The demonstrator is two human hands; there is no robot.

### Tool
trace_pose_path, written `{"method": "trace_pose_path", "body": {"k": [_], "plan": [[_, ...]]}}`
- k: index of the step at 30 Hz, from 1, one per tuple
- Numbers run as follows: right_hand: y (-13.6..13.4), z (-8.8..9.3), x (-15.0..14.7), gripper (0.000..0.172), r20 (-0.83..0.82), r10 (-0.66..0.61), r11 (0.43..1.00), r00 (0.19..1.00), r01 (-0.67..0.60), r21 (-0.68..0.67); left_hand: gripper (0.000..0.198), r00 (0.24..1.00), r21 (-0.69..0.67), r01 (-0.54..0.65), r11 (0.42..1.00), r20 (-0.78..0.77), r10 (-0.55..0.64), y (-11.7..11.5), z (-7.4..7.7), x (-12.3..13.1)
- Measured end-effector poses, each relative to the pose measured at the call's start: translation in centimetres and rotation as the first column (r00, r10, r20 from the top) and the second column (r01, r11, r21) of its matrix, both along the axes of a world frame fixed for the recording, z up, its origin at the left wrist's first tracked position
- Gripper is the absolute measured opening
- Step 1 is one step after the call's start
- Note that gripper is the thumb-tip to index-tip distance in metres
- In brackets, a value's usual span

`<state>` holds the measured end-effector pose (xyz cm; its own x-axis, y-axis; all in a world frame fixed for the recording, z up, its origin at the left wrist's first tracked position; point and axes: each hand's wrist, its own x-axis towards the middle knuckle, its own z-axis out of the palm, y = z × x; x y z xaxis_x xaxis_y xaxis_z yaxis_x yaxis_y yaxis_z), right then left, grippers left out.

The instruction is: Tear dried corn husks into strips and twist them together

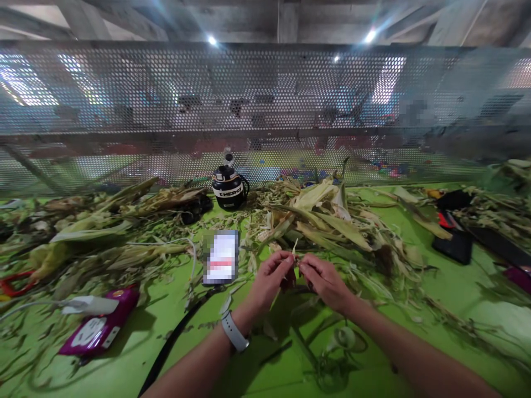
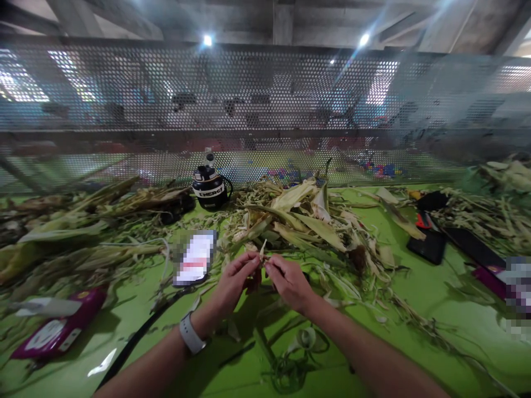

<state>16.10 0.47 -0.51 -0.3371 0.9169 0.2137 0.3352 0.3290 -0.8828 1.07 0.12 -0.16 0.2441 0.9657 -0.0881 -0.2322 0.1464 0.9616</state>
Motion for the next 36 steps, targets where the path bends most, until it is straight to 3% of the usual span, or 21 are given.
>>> {"method": "trace_pose_path", "body": {"k": [5, 15, 18, 22, 27, 31, 36], "plan": [[0.1, -0.2, -0.1, 0.030, -0.167, 0.031, 0.981, 0.985, -0.062, -0.185, 0.046, 0.997, 0.004, 0.078, 0.997, -0.025, -0.078, 0.1, 0.1, -0.1], [0.3, 0.4, 0.5, 0.031, -0.075, -0.107, 0.993, 0.991, 0.111, 0.049, 0.039, 0.998, 0.000, 0.058, 0.998, -0.032, -0.058, 0.5, 0.6, -0.8], [0.3, 0.4, 0.7, 0.031, -0.092, -0.105, 0.994, 0.990, 0.105, -0.015, 0.038, 0.996, 0.032, 0.081, 0.996, -0.026, -0.080, 0.6, 0.6, -1.0], [0.4, 0.7, 1.1, 0.036, -0.148, -0.006, 0.987, 0.989, -0.018, -0.159, 0.038, 0.982, 0.051, 0.184, 0.982, -0.043, -0.182, 0.6, 0.4, -1.2], [0.9, 0.8, 1.1, 0.040, -0.053, -0.011, 1.000, 0.999, 0.009, -0.021, 0.037, 0.947, 0.018, 0.314, 0.949, -0.076, -0.312, 0.3, 0.1, -1.2], [0.9, 0.5, 0.7, 0.039, -0.036, -0.010, 0.999, 0.999, 0.012, 0.042, 0.033, 0.963, 0.036, 0.256, 0.966, -0.098, -0.252, 0.2, 0.3, -0.9], [0.9, 0.3, 0.9, 0.039, -0.048, -0.106, 0.994, 0.993, 0.107, 0.031, 0.033, 0.951, 0.077, 0.267, 0.961, -0.182, -0.249, 0.3, 0.7, -1.0]]}}
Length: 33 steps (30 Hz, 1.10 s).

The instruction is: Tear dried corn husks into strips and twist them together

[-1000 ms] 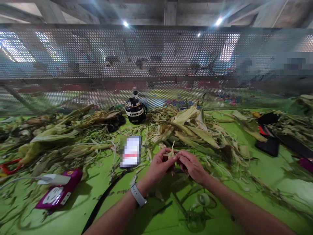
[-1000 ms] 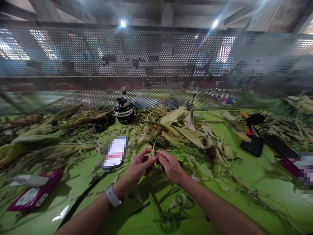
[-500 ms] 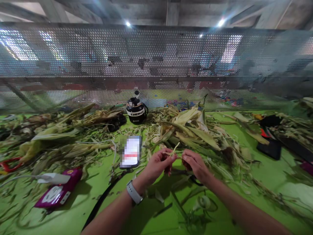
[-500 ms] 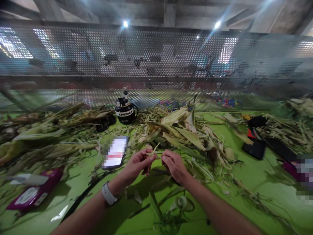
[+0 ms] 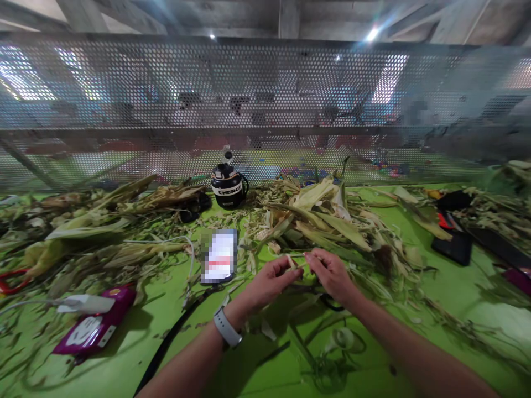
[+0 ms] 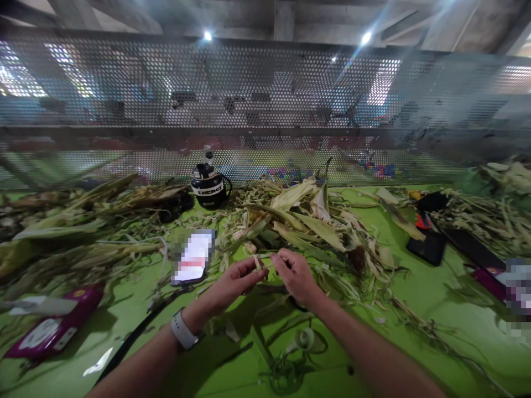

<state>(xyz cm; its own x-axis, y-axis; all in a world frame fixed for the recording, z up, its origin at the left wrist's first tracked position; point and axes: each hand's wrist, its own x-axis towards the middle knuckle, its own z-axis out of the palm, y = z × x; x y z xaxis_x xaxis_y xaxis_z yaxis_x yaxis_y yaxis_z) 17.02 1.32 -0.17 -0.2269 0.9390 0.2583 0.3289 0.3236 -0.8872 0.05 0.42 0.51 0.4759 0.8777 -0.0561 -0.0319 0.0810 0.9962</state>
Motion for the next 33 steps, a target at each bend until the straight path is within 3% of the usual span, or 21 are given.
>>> {"method": "trace_pose_path", "body": {"k": [6, 9, 12, 15, 21, 26, 33], "plan": [[0.5, 1.1, 0.7, 0.027, 0.083, 0.026, 0.995, 0.996, -0.034, 0.094, 0.029, 0.997, 0.080, 0.075, 0.994, -0.015, -0.074, 0.3, -1.0, -0.1], [0.4, 1.3, 0.6, 0.029, 0.196, 0.098, 0.983, 0.976, -0.126, 0.136, 0.028, 0.990, 0.086, 0.137, 0.987, -0.039, -0.134, 0.0, -1.1, 0.2], [0.3, 1.1, 0.4, 0.037, 0.252, 0.234, 0.970, 0.939, -0.245, 0.014, 0.030, 0.980, 0.076, 0.194, 0.978, -0.069, -0.189, -0.4, -0.5, 0.4], [0.5, 0.8, 0.3, 0.040, 0.190, 0.292, 0.956, 0.937, -0.279, -0.093, 0.028, 0.983, 0.055, 0.173, 0.983, -0.078, -0.169, -0.5, 0.2, 0.2], [0.5, 0.4, 0.0, 0.038, 0.073, 0.290, 0.951, 0.954, -0.279, -0.131, 0.021, 0.993, -0.031, 0.112, 0.993, -0.032, -0.113, -0.1, -0.2, -0.3], [0.0, 0.3, -0.3, 0.035, 0.202, 0.209, 0.975, 0.957, -0.219, 0.031, 0.024, 1.000, -0.121, 0.019, 0.992, -0.018, -0.021, -0.2, -1.0, 0.1], [-0.2, 0.2, -0.7, 0.034, 0.252, 0.102, 0.980, 0.962, -0.141, 0.139, 0.026, 0.994, -0.106, -0.071, 0.992, -0.089, 0.062, -0.9, -0.1, 0.3]]}}
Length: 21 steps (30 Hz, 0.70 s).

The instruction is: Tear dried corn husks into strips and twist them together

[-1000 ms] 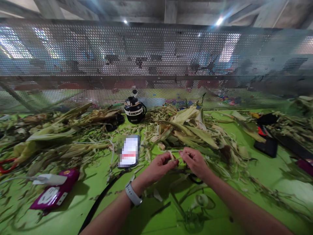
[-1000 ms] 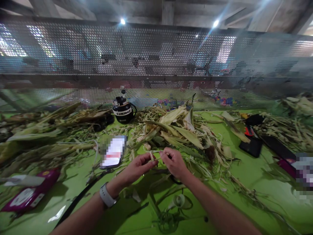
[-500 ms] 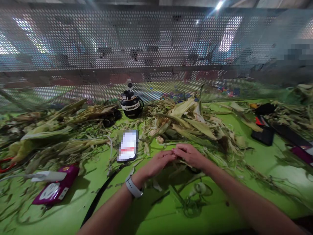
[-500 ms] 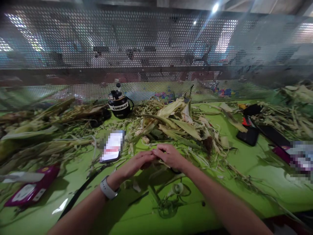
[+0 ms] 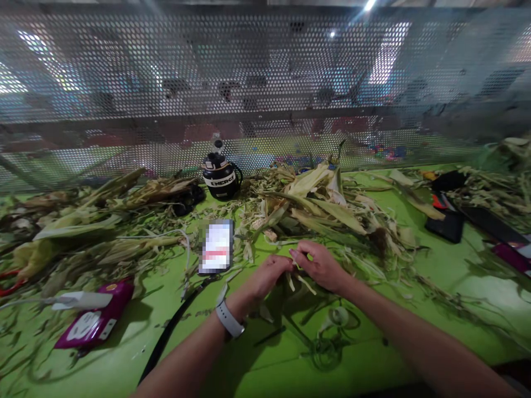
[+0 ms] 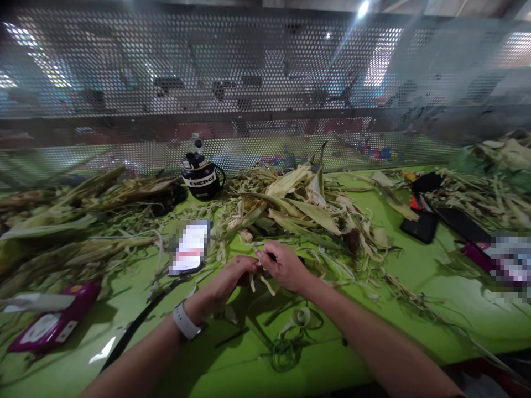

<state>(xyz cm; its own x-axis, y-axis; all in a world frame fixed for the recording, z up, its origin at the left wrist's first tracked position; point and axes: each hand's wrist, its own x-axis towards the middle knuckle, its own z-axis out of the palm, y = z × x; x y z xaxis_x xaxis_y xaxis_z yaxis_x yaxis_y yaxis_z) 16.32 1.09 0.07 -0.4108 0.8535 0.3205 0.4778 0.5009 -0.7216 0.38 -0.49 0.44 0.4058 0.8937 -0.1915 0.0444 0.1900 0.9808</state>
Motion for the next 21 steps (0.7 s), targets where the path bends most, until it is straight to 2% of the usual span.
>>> {"method": "trace_pose_path", "body": {"k": [3, 6, 9, 16, 21], "plan": [[-0.08, -0.09, -0.06, 0.033, 0.005, -0.009, 0.999, 1.000, 0.009, 0.035, 0.025, 0.999, -0.014, -0.029, 0.999, -0.015, 0.029, -0.18, 0.19, -0.11], [-0.11, -0.18, 0.03, 0.033, 0.014, -0.020, 0.998, 1.000, 0.019, 0.060, 0.025, 1.000, -0.047, -0.008, 0.999, -0.022, 0.007, -0.18, 0.10, -0.17], [-0.08, -0.10, 0.24, 0.033, 0.022, -0.013, 0.997, 1.000, 0.011, 0.083, 0.026, 0.999, -0.112, 0.043, 0.993, 0.025, -0.041, 0.02, -0.13, -0.08], [0.14, 0.52, 0.65, 0.031, -0.045, -0.012, 0.987, 0.999, 0.019, 0.160, 0.023, 0.953, -0.276, 0.212, 0.938, 0.270, -0.136, 0.71, -0.02, -0.33], [-0.14, 0.24, 0.42, 0.032, -0.049, -0.019, 0.994, 0.999, 0.024, 0.108, 0.024, 0.937, -0.276, 0.284, 0.918, 0.283, -0.205, 0.70, 0.43, -0.98]]}}
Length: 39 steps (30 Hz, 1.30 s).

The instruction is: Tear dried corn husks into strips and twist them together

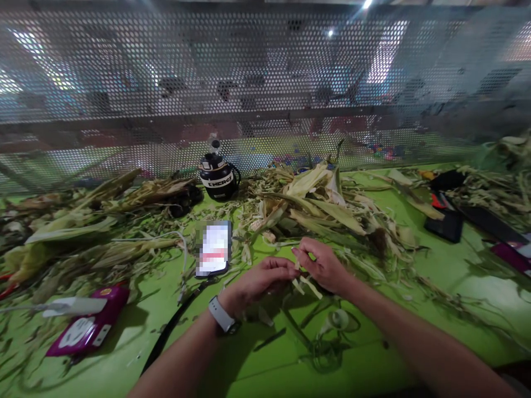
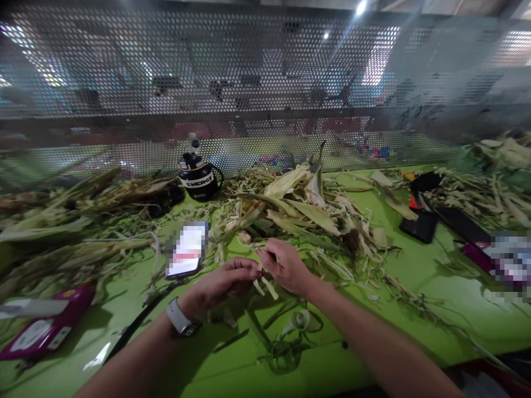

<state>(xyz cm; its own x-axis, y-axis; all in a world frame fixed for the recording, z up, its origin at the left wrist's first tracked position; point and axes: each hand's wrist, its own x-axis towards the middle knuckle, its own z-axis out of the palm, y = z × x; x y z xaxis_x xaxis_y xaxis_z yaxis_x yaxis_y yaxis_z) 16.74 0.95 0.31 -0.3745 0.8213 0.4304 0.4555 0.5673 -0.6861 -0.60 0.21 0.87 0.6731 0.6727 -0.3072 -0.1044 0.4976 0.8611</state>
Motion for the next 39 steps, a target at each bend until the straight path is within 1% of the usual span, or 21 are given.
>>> {"method": "trace_pose_path", "body": {"k": [4, 6, 7, 9, 10, 12, 14, 15, 18, 21, 27, 31, 34, 37, 39], "plan": [[-0.1, -0.2, -0.4, 0.034, 0.039, 0.020, 0.999, 0.999, -0.018, -0.037, 0.022, 0.992, 0.035, 0.112, 0.993, -0.066, -0.110, -0.1, -0.1, -0.2], [0.1, 0.0, -0.2, 0.037, 0.064, 0.048, 0.996, 0.997, -0.043, -0.080, 0.024, 0.988, 0.037, 0.134, 0.990, -0.079, -0.131, -0.1, -0.3, -0.1], [0.2, 0.2, 0.0, 0.039, 0.072, 0.059, 0.992, 0.996, -0.051, -0.112, 0.024, 0.990, 0.043, 0.116, 0.992, -0.080, -0.112, -0.1, -0.3, 0.0], [0.6, 0.7, 0.6, 0.044, 0.064, 0.079, 0.975, 0.995, -0.064, -0.213, 0.025, 0.996, 0.071, 0.028, 0.997, -0.084, -0.022, 0.0, -0.4, 0.1], [0.8, 1.0, 1.0, 0.047, 0.053, 0.093, 0.957, 0.994, -0.074, -0.279, 0.024, 0.996, 0.091, -0.034, 0.995, -0.084, 0.042, 0.0, -0.5, 0.2], [1.0, 1.5, 1.7, 0.050, 0.029, 0.137, 0.898, 0.990, -0.112, -0.425, 0.023, 0.984, 0.128, -0.151, 0.980, -0.074, 0.161, 0.2, -0.5, 0.2], [1.1, 1.8, 2.1, 0.045, 0.031, 0.175, 0.847, 0.984, -0.135, -0.514, 0.023, 0.972, 0.139, -0.213, 0.967, -0.066, 0.224, 0.4, -0.6, 0.3], [1.1, 1.8, 2.1, 0.042, 0.034, 0.181, 0.838, 0.983, -0.136, -0.528, 0.024, 0.969, 0.131, -0.228, 0.965, -0.064, 0.238, 0.5, -0.6, 0.3], [1.0, 1.4, 1.7, 0.037, -0.011, 0.151, 0.845, 0.989, -0.134, -0.518, 0.030, 0.969, 0.124, -0.225, 0.967, -0.071, 0.235, 0.5, -0.8, 0.5], [1.0, 1.0, 1.2, 0.037, -0.097, 0.088, 0.841, 0.991, -0.126, -0.526, 0.036, 0.975, 0.173, -0.202, 0.964, -0.059, 0.214, 0.4, -1.0, 0.7], [1.0, 0.5, 0.7, 0.035, -0.176, -0.025, 0.844, 0.984, -0.074, -0.531, 0.037, 0.979, 0.159, -0.185, 0.970, -0.056, 0.196, 0.3, -1.1, 0.7], [1.3, 0.6, 0.9, 0.036, -0.201, -0.077, 0.831, 0.977, -0.049, -0.554, 0.038, 0.971, 0.147, -0.220, 0.964, -0.064, 0.231, 0.3, -1.4, 0.9], [1.4, 0.6, 1.0, 0.041, -0.222, -0.067, 0.842, 0.973, -0.064, -0.535, 0.039, 0.951, 0.164, -0.297, 0.941, -0.031, 0.306, 0.4, -1.6, 1.1], [1.2, 0.2, 0.8, 0.042, -0.112, 0.027, 0.875, 0.993, -0.078, -0.478, 0.039, 0.926, 0.220, -0.365, 0.904, -0.010, 0.377, 0.5, -1.6, 1.2], [0.9, -0.1, 0.5, 0.039, -0.073, 0.088, 0.884, 0.993, -0.112, -0.453, 0.040, 0.918, 0.251, -0.380, 0.890, -0.017, 0.397, 0.6, -1.6, 1.2]]}}
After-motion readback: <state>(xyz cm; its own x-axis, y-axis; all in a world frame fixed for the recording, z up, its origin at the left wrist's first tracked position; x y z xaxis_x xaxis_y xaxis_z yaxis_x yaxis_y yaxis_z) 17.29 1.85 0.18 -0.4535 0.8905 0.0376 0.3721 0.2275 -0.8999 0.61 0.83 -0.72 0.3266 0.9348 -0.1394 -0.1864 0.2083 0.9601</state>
